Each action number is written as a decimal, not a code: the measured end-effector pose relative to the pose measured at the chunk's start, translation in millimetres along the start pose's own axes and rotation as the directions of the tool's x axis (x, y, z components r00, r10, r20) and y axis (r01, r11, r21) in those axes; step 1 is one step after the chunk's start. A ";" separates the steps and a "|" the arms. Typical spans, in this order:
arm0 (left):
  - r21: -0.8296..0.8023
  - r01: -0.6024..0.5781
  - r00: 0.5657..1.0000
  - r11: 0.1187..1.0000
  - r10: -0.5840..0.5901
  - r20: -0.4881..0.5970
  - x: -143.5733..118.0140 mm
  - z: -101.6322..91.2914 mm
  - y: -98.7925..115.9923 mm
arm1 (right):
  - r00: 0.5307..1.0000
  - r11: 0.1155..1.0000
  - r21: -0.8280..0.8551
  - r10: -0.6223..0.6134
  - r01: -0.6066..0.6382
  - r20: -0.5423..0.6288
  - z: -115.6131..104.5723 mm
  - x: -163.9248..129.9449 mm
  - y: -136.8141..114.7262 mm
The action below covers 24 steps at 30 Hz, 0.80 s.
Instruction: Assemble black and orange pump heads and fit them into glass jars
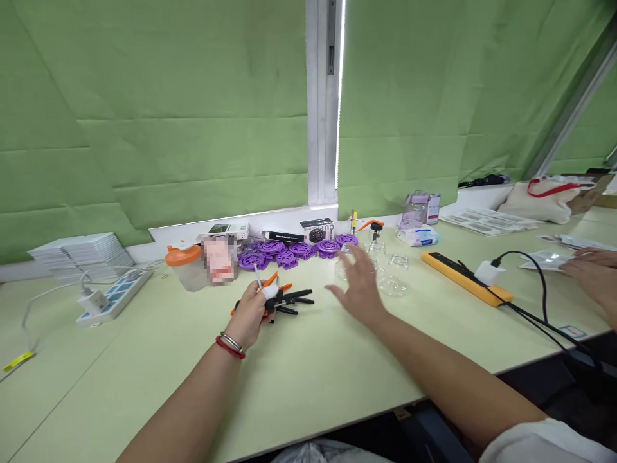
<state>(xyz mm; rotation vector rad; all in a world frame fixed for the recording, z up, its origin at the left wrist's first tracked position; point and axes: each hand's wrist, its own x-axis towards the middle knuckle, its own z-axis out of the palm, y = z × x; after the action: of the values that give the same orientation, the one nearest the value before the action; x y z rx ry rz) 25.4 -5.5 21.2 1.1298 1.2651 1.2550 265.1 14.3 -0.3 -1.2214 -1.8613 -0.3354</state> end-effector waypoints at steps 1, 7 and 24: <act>-0.044 0.036 0.999 0.998 -0.036 -0.014 2.4 -6.1 -0.8 | 0.990 0.994 -0.012 0.109 -0.110 -0.090 -3.2 2.9 13.7; -0.209 0.064 0.984 0.976 -0.096 -0.147 17.5 -28.3 -19.5 | 0.745 0.718 0.231 0.665 -0.656 0.049 14.2 -1.8 69.1; -0.157 -0.010 0.984 0.988 -0.018 -0.179 19.0 -33.5 -25.6 | 0.914 0.969 0.038 0.218 -0.245 0.342 12.5 15.8 6.9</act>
<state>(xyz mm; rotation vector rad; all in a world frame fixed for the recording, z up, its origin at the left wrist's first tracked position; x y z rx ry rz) -8.8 9.9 -5.8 0.9161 1.2745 1.4538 262.2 35.1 3.0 -1.4977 -1.9623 0.0854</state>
